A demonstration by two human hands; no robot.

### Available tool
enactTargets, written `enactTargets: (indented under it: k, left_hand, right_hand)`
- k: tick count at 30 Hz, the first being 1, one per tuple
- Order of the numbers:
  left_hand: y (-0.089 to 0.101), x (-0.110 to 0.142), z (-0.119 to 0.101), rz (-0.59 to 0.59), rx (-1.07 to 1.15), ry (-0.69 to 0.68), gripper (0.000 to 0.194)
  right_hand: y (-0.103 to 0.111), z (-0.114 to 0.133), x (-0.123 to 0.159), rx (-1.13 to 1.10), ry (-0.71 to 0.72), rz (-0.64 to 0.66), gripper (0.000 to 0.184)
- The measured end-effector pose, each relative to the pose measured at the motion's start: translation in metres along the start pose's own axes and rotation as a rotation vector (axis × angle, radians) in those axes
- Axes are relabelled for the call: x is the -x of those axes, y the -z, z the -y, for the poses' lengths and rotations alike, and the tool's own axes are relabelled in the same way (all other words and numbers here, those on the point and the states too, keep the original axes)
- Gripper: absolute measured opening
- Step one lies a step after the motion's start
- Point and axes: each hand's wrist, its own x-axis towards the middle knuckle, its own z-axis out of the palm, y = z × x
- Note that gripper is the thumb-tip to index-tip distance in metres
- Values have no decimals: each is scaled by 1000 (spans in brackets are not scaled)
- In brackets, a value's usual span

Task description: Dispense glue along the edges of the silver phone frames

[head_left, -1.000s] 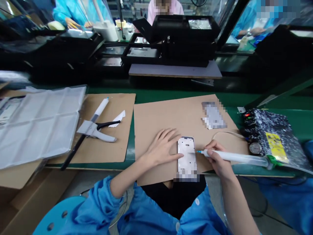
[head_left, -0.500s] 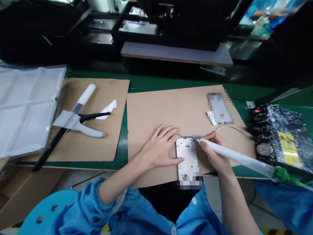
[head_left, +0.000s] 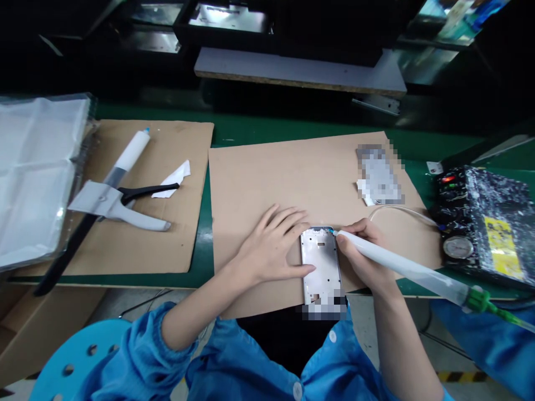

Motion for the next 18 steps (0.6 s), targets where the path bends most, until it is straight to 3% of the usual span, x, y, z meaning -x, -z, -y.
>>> enactTargets:
  k: [18]
  left_hand:
    - [1,0,0,9,31,16,85]
  right_hand:
    - [-1,1,-2,35,-16,-25,21]
